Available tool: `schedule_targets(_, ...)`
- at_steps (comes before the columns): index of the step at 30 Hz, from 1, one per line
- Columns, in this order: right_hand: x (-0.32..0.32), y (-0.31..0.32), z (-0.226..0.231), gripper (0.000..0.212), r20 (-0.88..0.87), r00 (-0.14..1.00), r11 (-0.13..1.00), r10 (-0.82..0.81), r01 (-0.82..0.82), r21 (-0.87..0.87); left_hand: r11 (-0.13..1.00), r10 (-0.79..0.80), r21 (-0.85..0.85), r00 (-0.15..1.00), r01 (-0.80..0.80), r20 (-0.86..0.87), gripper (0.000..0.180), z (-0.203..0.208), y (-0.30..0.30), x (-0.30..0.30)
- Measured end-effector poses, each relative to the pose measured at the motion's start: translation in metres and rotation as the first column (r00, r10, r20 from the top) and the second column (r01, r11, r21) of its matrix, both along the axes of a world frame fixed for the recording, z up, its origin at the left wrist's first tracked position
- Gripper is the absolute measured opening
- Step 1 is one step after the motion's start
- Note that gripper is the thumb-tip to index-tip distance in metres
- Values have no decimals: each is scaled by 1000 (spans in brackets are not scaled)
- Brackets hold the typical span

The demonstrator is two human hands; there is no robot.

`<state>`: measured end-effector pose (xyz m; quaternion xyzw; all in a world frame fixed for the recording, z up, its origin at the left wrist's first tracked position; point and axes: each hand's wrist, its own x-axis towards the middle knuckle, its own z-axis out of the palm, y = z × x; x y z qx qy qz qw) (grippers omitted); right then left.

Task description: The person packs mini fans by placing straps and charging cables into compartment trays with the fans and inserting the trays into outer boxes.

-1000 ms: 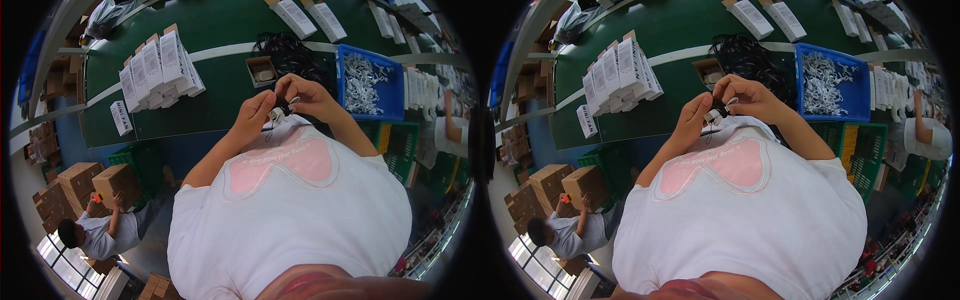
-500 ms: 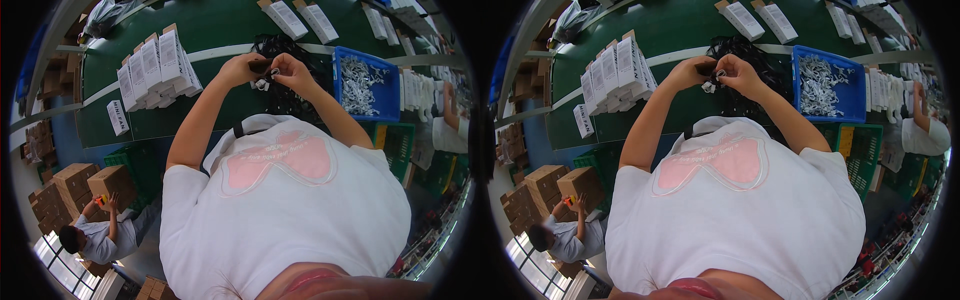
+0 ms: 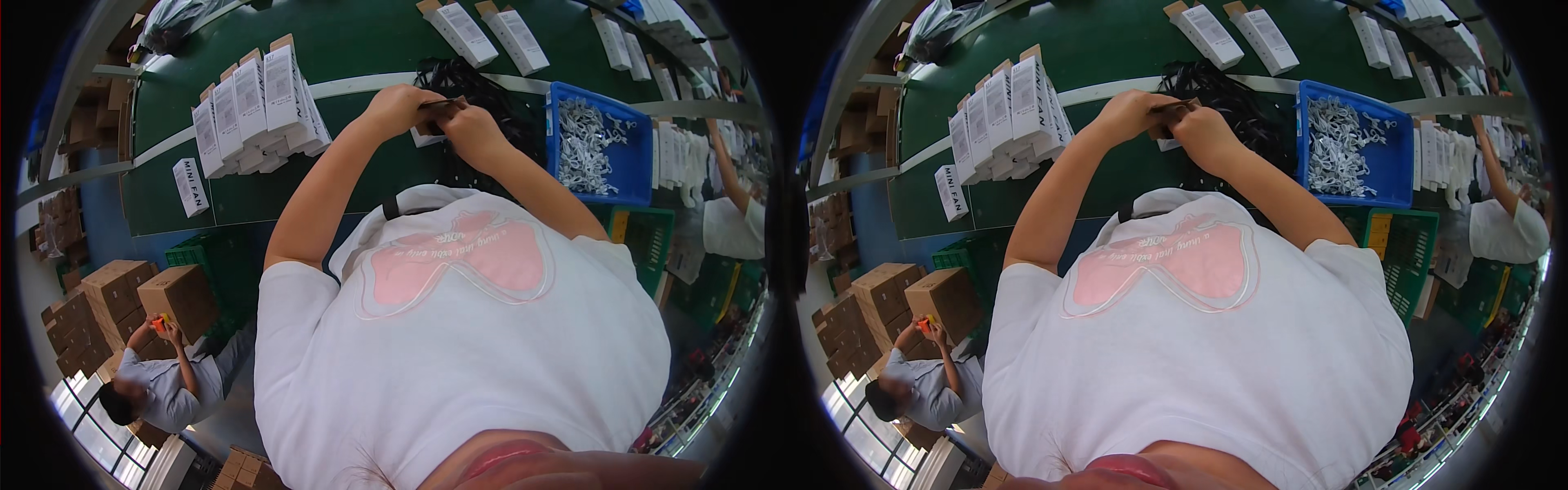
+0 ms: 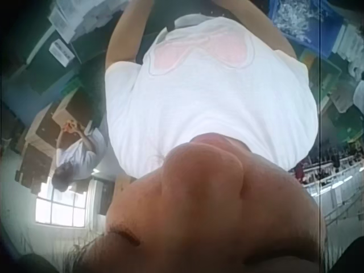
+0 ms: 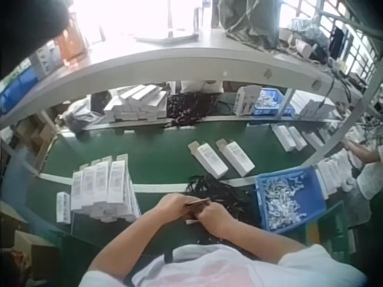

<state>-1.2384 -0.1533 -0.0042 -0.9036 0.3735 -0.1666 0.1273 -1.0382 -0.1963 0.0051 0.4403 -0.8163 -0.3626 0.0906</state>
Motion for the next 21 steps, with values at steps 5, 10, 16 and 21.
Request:
schedule_targets(5,2,6,0,23,-19,974,968,224,-221,116,991,96,98,990,-87,-99,33,-11,8,5)
schedule_targets(10,-16,37,17,33,388,883,943,-263,321,-91,853,441,469,796,-228,-415,41,-38,28,25)
schedule_targets(16,-9,38,-37,43,443,869,974,-221,174,144,674,695,701,524,-235,-493,55,-64,52,4)
schedule_targets(21,-14,34,-50,41,511,816,959,-269,181,217,784,192,-451,857,-427,-478,48,-69,69,-11)
